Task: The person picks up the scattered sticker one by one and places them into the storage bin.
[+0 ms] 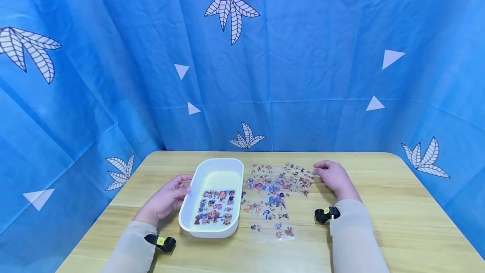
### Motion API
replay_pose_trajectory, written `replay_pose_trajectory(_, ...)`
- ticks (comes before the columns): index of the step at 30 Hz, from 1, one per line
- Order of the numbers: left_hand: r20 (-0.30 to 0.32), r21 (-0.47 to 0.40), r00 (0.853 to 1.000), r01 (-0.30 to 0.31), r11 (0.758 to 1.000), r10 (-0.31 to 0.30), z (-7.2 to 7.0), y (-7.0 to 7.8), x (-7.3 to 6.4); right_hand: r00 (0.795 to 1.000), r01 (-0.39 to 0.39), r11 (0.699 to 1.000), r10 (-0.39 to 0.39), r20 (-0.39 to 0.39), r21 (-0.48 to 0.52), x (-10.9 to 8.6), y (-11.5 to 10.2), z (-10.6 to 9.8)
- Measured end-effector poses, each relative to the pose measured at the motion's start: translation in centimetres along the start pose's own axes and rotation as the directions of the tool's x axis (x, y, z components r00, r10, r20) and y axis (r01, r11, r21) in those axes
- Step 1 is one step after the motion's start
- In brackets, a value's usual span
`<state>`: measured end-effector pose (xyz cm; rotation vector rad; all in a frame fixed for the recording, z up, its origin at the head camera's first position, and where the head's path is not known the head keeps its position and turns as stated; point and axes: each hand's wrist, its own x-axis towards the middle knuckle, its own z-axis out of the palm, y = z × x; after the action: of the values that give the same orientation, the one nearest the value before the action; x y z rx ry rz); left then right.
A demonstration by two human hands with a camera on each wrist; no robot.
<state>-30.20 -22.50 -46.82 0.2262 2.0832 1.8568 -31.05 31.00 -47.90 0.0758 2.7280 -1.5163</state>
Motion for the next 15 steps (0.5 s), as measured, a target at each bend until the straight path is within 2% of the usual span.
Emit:
replay_pose_trajectory(5,-0.005,0.006,1.000,0.002,1.000,-0.002,0.07,0.08,-0.03,0.999,0.009,0.996,-0.013,-0.040,-0.091,0.05,0.63,0.18)
replay_pose_trajectory(15,0.003,0.003,1.000,-0.001,1.000,0.001,0.01,0.11,-0.12,0.998,0.028,0.985,-0.038,-0.058,-0.170,0.33,0.87,0.09)
